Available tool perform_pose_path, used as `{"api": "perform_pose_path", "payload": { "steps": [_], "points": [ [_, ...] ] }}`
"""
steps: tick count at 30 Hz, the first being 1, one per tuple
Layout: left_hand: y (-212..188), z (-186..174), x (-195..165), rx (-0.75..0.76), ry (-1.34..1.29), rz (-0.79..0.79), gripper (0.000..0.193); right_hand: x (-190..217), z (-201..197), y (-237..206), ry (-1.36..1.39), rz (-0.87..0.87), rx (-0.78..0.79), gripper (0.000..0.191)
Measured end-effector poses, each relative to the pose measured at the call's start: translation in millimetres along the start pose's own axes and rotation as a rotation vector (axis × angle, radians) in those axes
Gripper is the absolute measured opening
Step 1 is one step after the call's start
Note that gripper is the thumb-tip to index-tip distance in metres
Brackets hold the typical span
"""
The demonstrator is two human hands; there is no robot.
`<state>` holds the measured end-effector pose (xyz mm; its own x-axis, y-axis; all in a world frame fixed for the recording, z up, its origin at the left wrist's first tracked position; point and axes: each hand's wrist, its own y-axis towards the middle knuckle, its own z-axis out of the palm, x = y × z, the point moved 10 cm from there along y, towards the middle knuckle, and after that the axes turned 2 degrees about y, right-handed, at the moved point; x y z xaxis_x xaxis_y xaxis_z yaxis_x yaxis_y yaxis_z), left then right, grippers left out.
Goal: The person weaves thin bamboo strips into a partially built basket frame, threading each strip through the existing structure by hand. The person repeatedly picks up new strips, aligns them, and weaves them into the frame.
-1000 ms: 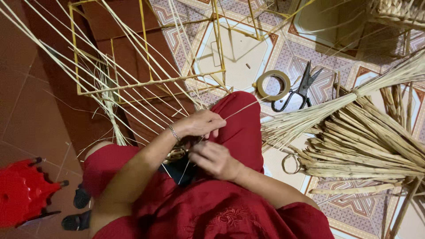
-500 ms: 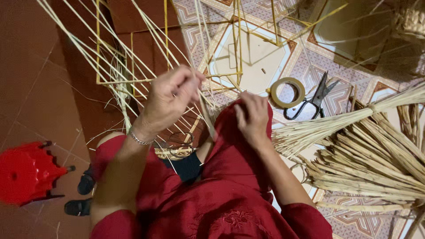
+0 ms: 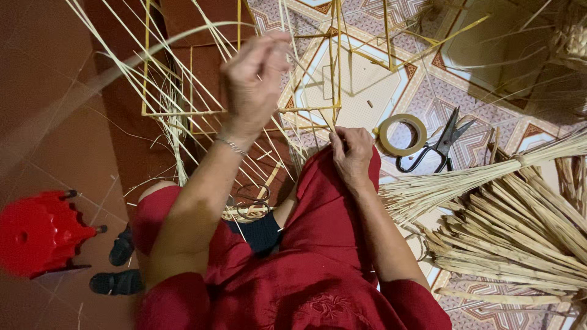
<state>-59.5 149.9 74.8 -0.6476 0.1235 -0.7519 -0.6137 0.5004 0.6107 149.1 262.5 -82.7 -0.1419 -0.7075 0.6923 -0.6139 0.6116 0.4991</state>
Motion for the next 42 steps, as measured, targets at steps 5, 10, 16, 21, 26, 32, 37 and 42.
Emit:
{"api": "perform_pose_path", "payload": {
  "steps": [5,10,16,21,26,32,37,42],
  "points": [
    [-26,62,46,0.156,0.092,-0.137,0.014,-1,-3,1,0.073,0.028,-0.008,0.011],
    [-50,91,85,0.321,0.205,-0.352,0.014,-12,-4,3,0.199,0.115,-0.016,0.011],
    [-56,90,84,0.273,0.265,-0.220,0.012,-19,-2,4,0.230,0.191,-0.008,0.012],
    [-37,70,60,0.044,0.265,0.099,0.015,-18,-2,3,0.257,0.200,0.003,0.012],
    [-66,106,104,0.495,0.238,-0.536,0.018,-22,-2,3,0.259,0.222,0.004,0.014],
    [-79,112,102,0.587,0.128,-0.693,0.020,-30,-1,1,0.312,0.274,-0.013,0.014],
    [-79,112,103,0.566,-0.007,-0.628,0.026,-24,-10,19,0.274,0.193,-0.032,0.009],
    [-84,115,108,0.560,-0.119,-0.663,0.021,-6,-26,56,0.080,0.007,-0.055,0.010]
  ]
}}
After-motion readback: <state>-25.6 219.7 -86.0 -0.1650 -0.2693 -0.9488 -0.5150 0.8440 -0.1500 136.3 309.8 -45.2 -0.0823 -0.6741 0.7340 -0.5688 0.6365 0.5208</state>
